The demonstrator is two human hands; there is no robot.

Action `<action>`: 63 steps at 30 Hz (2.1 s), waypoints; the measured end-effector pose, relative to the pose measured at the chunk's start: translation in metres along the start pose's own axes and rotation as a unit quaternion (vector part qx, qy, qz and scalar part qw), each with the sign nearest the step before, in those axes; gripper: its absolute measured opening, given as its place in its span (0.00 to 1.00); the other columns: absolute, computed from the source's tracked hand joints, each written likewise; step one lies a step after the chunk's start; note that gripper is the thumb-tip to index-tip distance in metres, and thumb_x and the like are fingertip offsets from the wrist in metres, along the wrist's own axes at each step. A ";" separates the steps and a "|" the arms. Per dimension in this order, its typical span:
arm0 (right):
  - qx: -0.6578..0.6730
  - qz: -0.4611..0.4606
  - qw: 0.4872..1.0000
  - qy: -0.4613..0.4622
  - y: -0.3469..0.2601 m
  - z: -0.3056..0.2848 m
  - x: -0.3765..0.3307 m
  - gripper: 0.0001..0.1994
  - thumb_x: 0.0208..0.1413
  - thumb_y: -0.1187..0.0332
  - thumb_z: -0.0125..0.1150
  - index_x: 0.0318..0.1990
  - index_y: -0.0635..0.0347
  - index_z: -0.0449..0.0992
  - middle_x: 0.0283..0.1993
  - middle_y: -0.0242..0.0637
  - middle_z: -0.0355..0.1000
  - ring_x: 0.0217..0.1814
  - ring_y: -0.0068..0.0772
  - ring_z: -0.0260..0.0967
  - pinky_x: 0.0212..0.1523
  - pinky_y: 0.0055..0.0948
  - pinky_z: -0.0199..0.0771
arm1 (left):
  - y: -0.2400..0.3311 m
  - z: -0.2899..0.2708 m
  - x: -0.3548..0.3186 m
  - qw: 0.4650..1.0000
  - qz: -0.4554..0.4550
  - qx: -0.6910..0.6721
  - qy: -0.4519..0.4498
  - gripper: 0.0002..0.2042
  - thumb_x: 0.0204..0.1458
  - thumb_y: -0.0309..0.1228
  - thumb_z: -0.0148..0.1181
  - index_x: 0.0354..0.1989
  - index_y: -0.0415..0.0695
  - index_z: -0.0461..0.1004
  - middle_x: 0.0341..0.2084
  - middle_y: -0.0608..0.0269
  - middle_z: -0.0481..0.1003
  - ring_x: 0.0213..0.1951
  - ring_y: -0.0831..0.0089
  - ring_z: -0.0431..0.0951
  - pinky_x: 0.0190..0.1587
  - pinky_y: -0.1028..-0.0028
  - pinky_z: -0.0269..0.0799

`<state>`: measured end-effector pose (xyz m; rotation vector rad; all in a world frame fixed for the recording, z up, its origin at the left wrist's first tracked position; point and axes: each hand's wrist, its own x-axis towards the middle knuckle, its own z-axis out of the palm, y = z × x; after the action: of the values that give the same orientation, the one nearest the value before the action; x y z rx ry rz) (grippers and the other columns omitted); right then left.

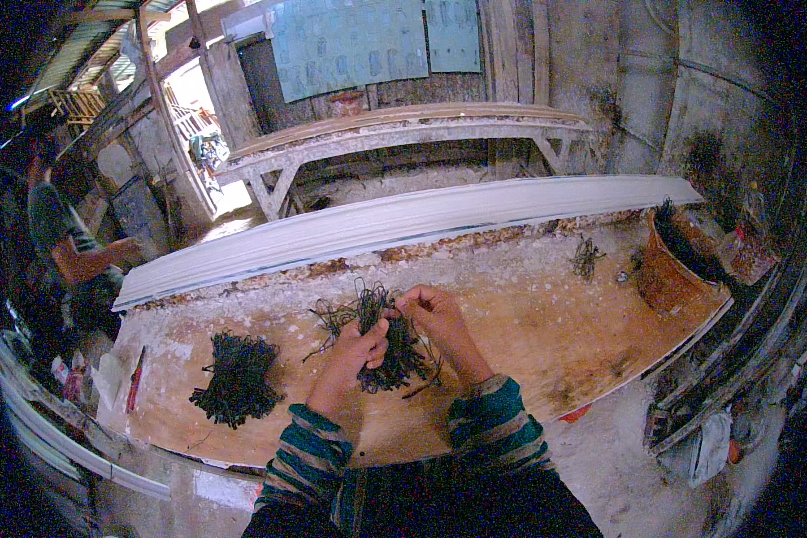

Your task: The person repeatedly picks up small bundles of black cables from a wooden workbench, separates them, and places them back down. Another person in the background works on a long white object. The camera wearer continues handling the cables throughout the clip.

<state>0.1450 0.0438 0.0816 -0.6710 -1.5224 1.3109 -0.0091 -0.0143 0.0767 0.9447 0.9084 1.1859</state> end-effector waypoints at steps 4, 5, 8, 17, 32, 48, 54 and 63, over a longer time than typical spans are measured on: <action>0.007 0.010 1.000 -0.003 0.004 0.005 -0.001 0.05 0.52 0.68 0.56 0.31 0.60 0.72 0.23 0.24 0.65 0.24 0.13 0.57 0.27 0.17 0.58 | 0.003 0.005 -0.002 0.999 0.016 0.004 0.044 0.11 0.50 0.37 0.57 0.34 0.44 0.66 0.13 0.76 0.58 0.12 0.87 0.55 0.12 0.85 0.48; 0.004 0.010 1.000 -0.002 0.003 0.007 -0.002 0.05 0.52 0.68 0.56 0.32 0.60 0.71 0.24 0.24 0.65 0.25 0.13 0.57 0.27 0.17 0.58 | 0.002 0.004 -0.001 0.998 0.023 -0.016 0.049 0.11 0.49 0.36 0.57 0.33 0.44 0.66 0.13 0.76 0.58 0.12 0.87 0.55 0.12 0.85 0.49; -0.014 0.023 0.998 -0.050 0.002 0.009 -0.003 0.06 0.51 0.69 0.57 0.34 0.60 0.71 0.26 0.24 0.66 0.28 0.14 0.60 0.31 0.17 0.61 | -0.001 -0.005 0.003 0.994 0.044 -0.077 0.065 0.10 0.49 0.36 0.57 0.31 0.44 0.66 0.12 0.76 0.58 0.12 0.87 0.55 0.12 0.85 0.49; -0.061 0.064 0.983 -0.159 0.028 0.008 -0.003 0.10 0.47 0.64 0.62 0.31 0.61 0.73 0.27 0.27 0.71 0.31 0.18 0.65 0.34 0.21 0.66 | 0.008 -0.014 0.004 0.973 0.057 -0.207 0.083 0.09 0.51 0.36 0.55 0.29 0.45 0.67 0.12 0.77 0.55 0.11 0.87 0.55 0.11 0.85 0.48; -0.131 0.045 0.983 -0.120 0.025 0.002 -0.001 0.09 0.47 0.64 0.60 0.31 0.60 0.76 0.27 0.29 0.73 0.30 0.19 0.66 0.34 0.22 0.67 | 0.013 -0.051 0.014 0.922 0.174 -0.292 0.186 0.09 0.51 0.36 0.55 0.25 0.48 0.64 0.13 0.75 0.58 0.13 0.85 0.57 0.13 0.83 0.52; 0.038 0.026 0.999 0.009 0.009 0.013 -0.003 0.05 0.50 0.70 0.58 0.32 0.62 0.73 0.26 0.28 0.71 0.28 0.16 0.65 0.30 0.16 0.64 | 0.007 -0.025 0.011 0.967 0.113 -0.196 0.119 0.11 0.54 0.41 0.48 0.30 0.48 0.62 0.17 0.72 0.62 0.21 0.83 0.61 0.18 0.83 0.57; 0.045 0.031 0.998 -0.032 -0.002 0.030 -0.012 0.05 0.51 0.70 0.57 0.31 0.62 0.70 0.27 0.33 0.72 0.28 0.23 0.69 0.32 0.21 0.69 | -0.004 -0.017 0.011 0.981 0.096 -0.152 0.067 0.16 0.53 0.41 0.51 0.44 0.44 0.65 0.21 0.73 0.62 0.25 0.82 0.61 0.24 0.81 0.59; -0.010 0.013 0.999 -0.039 0.011 0.030 -0.010 0.06 0.51 0.68 0.57 0.28 0.60 0.70 0.25 0.31 0.72 0.25 0.19 0.67 0.28 0.19 0.65 | -0.010 -0.009 0.012 0.987 0.102 -0.103 0.077 0.16 0.52 0.41 0.52 0.42 0.42 0.69 0.26 0.73 0.66 0.28 0.82 0.63 0.27 0.81 0.60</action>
<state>0.1192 0.0260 0.0702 -0.6617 -1.5965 1.3571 -0.0128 -0.0030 0.0629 0.7996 0.8049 1.5132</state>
